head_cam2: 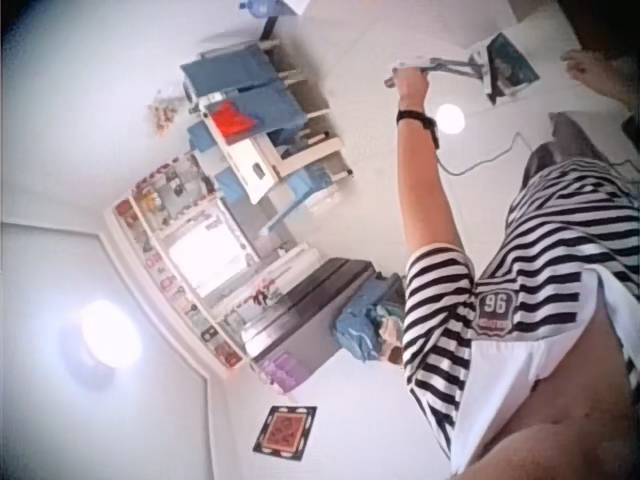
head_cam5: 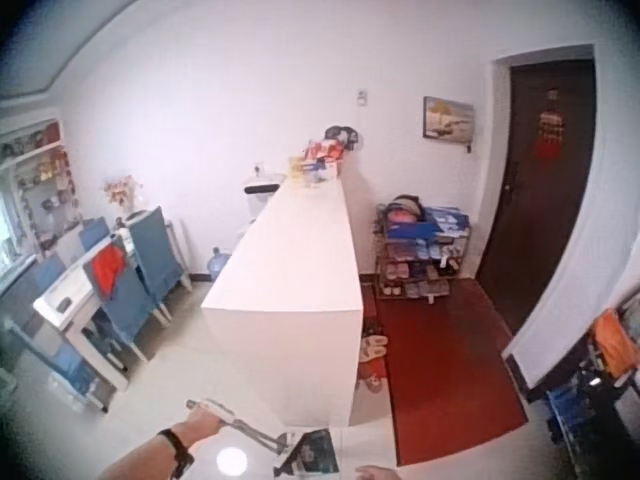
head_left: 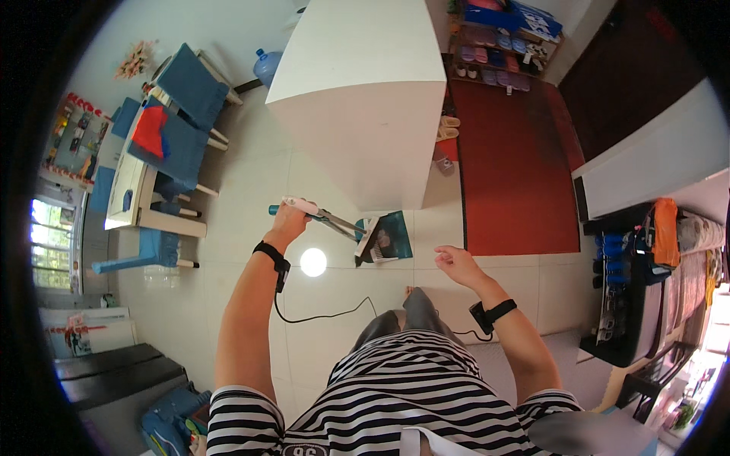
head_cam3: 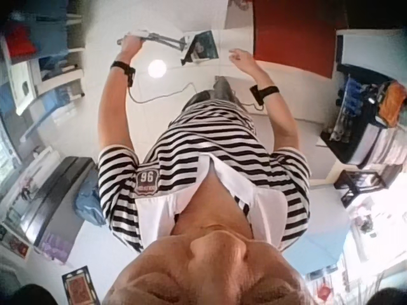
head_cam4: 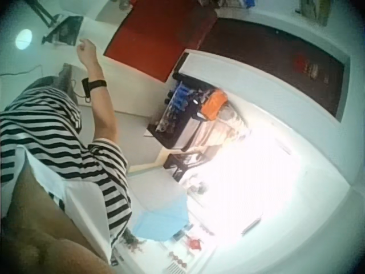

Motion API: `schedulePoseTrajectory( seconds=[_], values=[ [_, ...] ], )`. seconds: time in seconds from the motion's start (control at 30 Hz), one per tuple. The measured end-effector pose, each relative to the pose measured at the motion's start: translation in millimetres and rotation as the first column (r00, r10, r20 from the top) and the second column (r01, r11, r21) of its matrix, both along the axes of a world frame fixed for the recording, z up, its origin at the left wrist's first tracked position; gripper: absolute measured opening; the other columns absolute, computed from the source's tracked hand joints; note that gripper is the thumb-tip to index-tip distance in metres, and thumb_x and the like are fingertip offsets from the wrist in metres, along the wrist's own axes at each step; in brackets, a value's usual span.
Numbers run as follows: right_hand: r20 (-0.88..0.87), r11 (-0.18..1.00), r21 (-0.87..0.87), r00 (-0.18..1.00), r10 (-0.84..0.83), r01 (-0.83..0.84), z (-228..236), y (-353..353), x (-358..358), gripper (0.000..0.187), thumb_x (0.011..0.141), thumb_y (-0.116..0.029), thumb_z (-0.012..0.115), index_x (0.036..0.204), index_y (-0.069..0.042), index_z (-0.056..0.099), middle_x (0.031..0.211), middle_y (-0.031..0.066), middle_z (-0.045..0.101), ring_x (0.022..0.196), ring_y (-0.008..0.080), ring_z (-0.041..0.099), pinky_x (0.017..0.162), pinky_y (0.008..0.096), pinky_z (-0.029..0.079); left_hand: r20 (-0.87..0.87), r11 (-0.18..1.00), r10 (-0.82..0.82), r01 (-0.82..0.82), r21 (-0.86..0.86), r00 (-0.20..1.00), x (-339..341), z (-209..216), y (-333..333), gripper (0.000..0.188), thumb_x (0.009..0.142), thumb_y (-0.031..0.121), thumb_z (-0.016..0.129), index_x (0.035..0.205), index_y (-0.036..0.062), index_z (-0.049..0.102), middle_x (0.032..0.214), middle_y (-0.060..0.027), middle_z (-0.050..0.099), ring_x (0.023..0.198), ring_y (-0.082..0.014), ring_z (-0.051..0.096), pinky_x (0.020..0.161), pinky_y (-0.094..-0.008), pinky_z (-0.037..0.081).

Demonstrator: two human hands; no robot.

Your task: The person sweeps the tiled floor using a broom and dustpan, collecting debris into the dustpan. They then walk to a different room and place the broom and dustpan into a storage closet.

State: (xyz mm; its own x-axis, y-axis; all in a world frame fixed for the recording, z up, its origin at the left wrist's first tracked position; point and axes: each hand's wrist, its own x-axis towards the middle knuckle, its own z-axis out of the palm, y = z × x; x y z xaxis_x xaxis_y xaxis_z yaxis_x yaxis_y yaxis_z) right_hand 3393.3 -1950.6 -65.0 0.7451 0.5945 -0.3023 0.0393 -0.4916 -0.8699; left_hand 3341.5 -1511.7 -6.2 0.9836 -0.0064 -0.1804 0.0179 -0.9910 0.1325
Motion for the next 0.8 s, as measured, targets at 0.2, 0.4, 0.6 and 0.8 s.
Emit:
schedulePoseTrajectory(
  seconds=[0.2, 0.4, 0.6, 0.8],
  values=[
    [-0.028, 0.989, -0.075, 0.992, 0.127, -0.129, -4.4, 26.5, 3.5, 0.033, 0.087, -0.017, 0.061, 0.117, -0.002, 0.060, 0.095, 0.0158, 0.067, 0.086, 0.0219, 0.066, 0.079, 0.0310, 0.052, 0.204, 0.997, 0.081, -0.077, -0.026, 0.976, -29.8, -10.9, -3.3, 0.044, 0.075, 0.009, 0.071, 0.117, 0.0125, 0.060, 0.112, -0.0075, 0.062, 0.116, -0.0293, 0.051, 0.100, -0.0470, 0.036],
    [-0.090, 0.964, -0.032, 0.962, 0.259, -0.263, -8.5, 78.8, -5.0, 0.034, 0.087, -0.018, 0.061, 0.118, -0.003, 0.060, 0.095, 0.0153, 0.068, 0.087, 0.0208, 0.065, 0.079, 0.0310, 0.052, 0.311, 0.947, 0.321, -0.298, -0.122, 0.894, -63.1, 17.6, -26.7, 0.065, 0.075, 0.010, 0.073, 0.134, 0.0078, 0.044, 0.137, -0.0102, 0.045, 0.135, -0.0315, 0.032, 0.110, -0.0498, 0.027],
    [-0.104, 0.918, -0.065, 0.917, 0.384, -0.392, -9.1, 152.0, -33.9, 0.036, 0.087, -0.015, 0.063, 0.120, -0.002, 0.059, 0.099, 0.0102, 0.067, 0.087, 0.0165, 0.063, 0.079, 0.0287, 0.051, 0.399, 0.866, 0.496, -0.402, -0.299, 0.771, -135.6, 38.2, -4.3, 0.071, 0.074, 0.007, 0.073, 0.137, 0.0059, 0.040, 0.139, -0.0153, 0.042, 0.134, -0.0365, 0.032, 0.109, -0.0442, 0.032],
    [-0.051, 0.856, -0.097, 0.862, 0.505, -0.507, -15.1, 248.3, -78.1, 0.037, 0.086, -0.020, 0.062, 0.118, -0.002, 0.060, 0.096, 0.0135, 0.068, 0.088, 0.0222, 0.065, 0.078, 0.0315, 0.051, 0.434, 0.764, 0.645, -0.522, -0.379, 0.629, -247.6, 29.5, 62.3, 0.069, 0.075, 0.008, 0.073, 0.136, 0.0063, 0.041, 0.139, -0.0157, 0.042, 0.133, -0.0361, 0.033, 0.109, -0.0436, 0.032]
  ],
)
